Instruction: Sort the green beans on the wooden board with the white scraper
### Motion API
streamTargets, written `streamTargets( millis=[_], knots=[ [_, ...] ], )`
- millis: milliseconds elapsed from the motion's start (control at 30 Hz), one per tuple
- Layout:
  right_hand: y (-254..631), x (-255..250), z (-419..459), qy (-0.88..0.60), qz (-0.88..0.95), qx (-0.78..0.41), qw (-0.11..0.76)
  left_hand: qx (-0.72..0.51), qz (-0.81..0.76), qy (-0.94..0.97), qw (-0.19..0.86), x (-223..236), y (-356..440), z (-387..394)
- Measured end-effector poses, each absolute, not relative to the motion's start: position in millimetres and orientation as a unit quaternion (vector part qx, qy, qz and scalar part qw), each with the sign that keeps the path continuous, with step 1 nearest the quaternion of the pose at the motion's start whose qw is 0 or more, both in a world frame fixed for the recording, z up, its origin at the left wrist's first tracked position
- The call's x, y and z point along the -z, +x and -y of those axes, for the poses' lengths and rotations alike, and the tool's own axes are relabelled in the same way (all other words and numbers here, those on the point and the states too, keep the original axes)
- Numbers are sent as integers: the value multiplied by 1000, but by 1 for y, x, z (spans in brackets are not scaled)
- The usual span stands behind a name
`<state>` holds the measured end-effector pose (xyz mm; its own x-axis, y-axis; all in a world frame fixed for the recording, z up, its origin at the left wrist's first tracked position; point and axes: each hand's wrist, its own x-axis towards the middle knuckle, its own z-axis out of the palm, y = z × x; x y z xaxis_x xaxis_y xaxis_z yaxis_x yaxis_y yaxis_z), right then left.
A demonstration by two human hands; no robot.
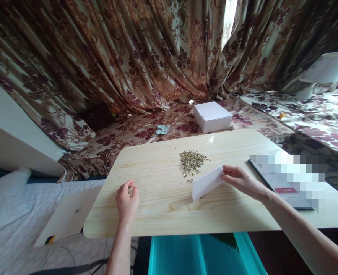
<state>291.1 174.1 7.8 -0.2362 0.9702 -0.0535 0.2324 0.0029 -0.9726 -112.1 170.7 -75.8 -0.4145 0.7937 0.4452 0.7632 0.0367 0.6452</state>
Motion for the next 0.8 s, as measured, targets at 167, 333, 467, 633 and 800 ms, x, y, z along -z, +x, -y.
streamTargets(
  millis=[167, 333, 467, 633, 800],
  knots=[
    [292, -14, -158, -503, 601, -513, 350, -436, -719, 541, 18, 76, -113, -171],
    [292, -22, -137, -506, 597, -529, 329, -437, -719, 540, 15, 75, -113, -172],
    [295, -24, -120, -516, 598, -525, 317, -434, -721, 540, 16, 74, -112, -171],
    [299, -20, -95, -512, 588, -547, 306, -431, -721, 543, 18, 74, -112, -170],
    [300, -19, -78, -537, 601, -494, 327, -435, -717, 545, 13, 74, -111, -171]
  ],
)
